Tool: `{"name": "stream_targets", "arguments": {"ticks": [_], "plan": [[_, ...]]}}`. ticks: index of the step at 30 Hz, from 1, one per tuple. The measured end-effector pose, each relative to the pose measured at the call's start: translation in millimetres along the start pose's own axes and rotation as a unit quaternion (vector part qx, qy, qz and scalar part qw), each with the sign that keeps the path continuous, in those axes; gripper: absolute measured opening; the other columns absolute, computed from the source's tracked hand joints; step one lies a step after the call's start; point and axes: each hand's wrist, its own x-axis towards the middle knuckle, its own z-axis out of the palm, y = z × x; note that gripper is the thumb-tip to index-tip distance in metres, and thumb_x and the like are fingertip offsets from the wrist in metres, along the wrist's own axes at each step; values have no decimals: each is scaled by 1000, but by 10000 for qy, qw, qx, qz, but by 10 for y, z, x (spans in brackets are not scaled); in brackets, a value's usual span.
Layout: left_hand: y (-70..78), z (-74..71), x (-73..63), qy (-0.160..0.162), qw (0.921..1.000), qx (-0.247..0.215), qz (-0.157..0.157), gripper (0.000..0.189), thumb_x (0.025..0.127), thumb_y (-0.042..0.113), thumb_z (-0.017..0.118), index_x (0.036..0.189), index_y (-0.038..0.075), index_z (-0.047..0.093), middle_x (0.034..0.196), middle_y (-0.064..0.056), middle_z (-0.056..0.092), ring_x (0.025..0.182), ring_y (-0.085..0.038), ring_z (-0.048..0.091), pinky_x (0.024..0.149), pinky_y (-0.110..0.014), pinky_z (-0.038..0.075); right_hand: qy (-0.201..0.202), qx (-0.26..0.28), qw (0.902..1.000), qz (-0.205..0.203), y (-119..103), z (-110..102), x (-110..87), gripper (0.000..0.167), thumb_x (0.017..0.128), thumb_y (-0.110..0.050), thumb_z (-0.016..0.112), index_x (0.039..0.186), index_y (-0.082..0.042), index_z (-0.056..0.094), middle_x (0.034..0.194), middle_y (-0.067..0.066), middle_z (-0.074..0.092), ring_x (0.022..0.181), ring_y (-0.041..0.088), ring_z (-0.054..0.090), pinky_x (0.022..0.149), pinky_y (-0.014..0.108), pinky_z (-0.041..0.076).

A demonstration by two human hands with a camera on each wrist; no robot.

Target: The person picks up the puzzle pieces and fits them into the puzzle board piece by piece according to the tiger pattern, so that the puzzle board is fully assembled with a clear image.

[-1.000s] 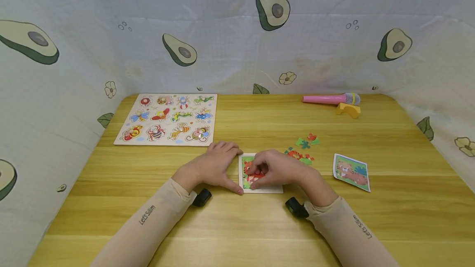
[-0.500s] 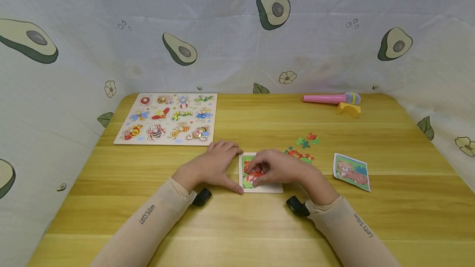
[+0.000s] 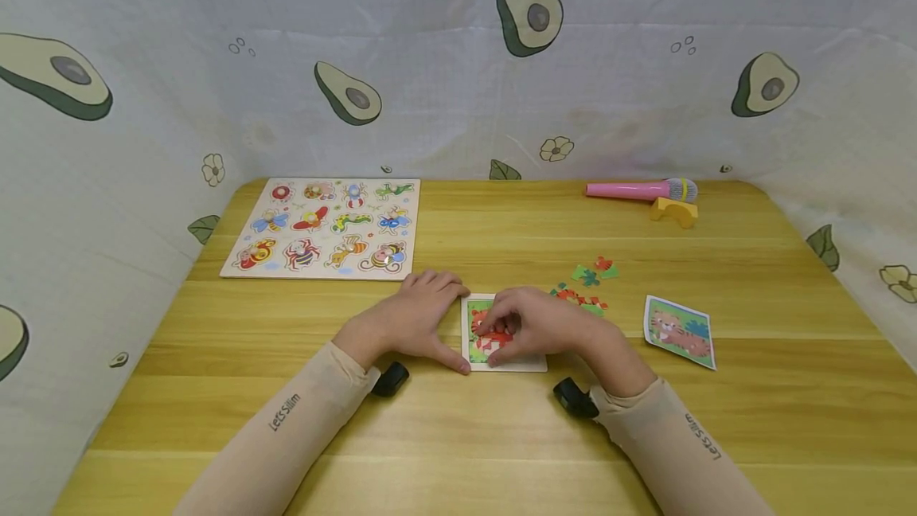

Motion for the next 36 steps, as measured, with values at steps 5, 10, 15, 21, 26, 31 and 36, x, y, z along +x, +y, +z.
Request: {"name": "stream_targets", "arguments": {"ticks": [5,10,15,21,26,31,36], "plan": [[-2,0,1,-3,10000,39,7,108,68,81,71,146,9,48,143,-1,45,132,-22,35,109,-44,27,-36,-3,10000,64,-2,3,5,28,80,-28,88,103,-17,77,89,-8,62,80,11,55,71,27,49],[-2,-8,-3,10,10000,18,25,108,68,82,71,146,9,48,143,-2,45,132,-22,35,109,-44,27,-142,210,9994,244,-4,4,6,27,82,-26,86,104,-16,74,88,-5,60,80,14,54,71,28,48],[-7,-6,-3,46,10000,-38,36,109,68,81,71,146,9,48,144,-2,44,133,-22,35,108,-45,27,-160,294,9990,291,-2,-2,7,27,82,-23,86,105,-16,71,89,-4,59,81,16,53,71,28,47],[-9,-3,-5,46,10000,-56,25,109,68,81,72,145,9,48,144,-2,44,133,-22,35,109,-45,26,-93,251,9992,310,-3,-6,10,25,83,-20,86,103,-17,71,92,-5,61,84,16,55,74,29,47],[-8,-2,-3,0,10000,-29,3,108,68,81,71,146,10,48,144,-1,44,134,-21,34,109,-44,26,-123,536,9981,286,-25,4,14,19,88,-14,81,103,-17,70,88,-8,65,79,14,58,71,29,49],[-11,3,3,2,10000,-45,9,108,68,81,71,145,9,47,144,0,44,134,-21,34,110,-45,26,-11,1001,9928,663,-63,5,24,11,93,-16,75,103,-14,71,85,-7,68,77,14,60,69,28,50],[-11,2,3,-12,10000,-46,7,109,68,82,70,146,9,47,144,0,44,134,-21,33,110,-44,25,-31,1384,9873,784,-86,-22,14,12,91,-13,76,102,-9,73,85,-4,70,78,17,63,69,27,50]]}}
